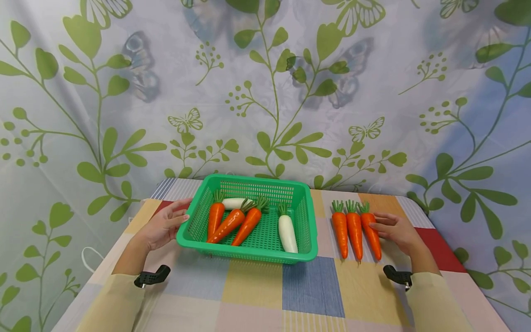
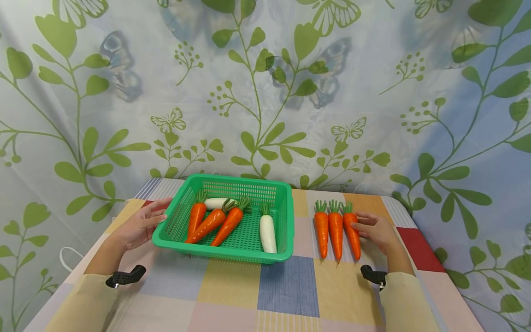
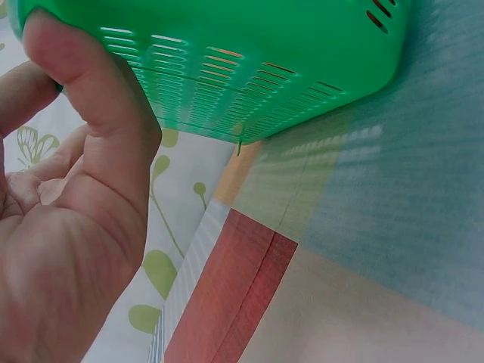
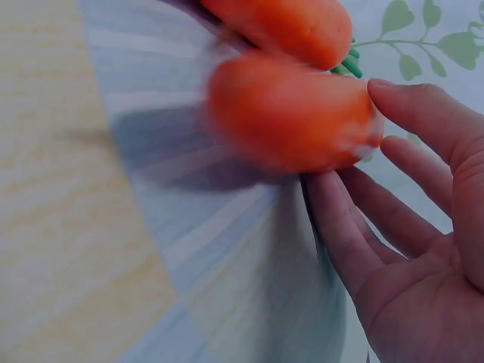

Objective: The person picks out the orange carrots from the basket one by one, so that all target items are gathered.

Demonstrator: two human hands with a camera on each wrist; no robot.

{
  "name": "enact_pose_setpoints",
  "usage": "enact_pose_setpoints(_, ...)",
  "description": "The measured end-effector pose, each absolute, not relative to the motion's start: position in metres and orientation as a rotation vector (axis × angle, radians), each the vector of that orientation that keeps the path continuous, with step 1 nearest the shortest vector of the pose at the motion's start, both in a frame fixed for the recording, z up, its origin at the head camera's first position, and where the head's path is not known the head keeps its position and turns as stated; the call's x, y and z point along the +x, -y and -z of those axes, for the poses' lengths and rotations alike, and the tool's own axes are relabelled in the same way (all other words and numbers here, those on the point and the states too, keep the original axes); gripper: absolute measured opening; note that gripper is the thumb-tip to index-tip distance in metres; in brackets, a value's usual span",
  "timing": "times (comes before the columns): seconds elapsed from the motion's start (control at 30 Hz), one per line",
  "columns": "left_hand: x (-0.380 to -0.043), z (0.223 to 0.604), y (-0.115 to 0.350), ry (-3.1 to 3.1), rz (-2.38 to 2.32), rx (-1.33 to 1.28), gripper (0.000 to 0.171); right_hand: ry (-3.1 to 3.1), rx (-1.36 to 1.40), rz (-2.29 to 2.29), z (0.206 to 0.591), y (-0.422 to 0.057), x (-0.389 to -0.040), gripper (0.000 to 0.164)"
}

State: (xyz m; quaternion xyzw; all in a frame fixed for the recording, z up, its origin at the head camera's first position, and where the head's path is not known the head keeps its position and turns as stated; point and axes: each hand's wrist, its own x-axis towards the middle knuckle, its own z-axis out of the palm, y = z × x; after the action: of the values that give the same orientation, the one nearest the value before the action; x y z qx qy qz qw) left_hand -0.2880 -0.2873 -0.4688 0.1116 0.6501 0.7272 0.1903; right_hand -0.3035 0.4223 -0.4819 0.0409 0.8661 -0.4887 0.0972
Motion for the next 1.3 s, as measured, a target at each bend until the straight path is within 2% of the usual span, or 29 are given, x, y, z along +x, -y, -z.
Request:
enact_pose_setpoints(0.47, -0.289, 0.47, 0.288, -1.801, -2.057, 0.319, 0.064, -2.532, 0.124, 1.537, 0.486, -0.418, -0.303, 0.077)
enact_pose_setpoints(0.97, -0.288, 0.466, 0.287, -1.812, -2.056, 0.303, 0.064, -2.586, 0.13, 1.462, 0.488, -0.421, -0.306, 0.083)
enact_pose_setpoints(1.3, -0.288, 0.467, 0.287, -1.801, -2.058, 0.297, 0.065, -2.837, 0.118, 1.299, 0.473, -0.41, -0.299, 0.074)
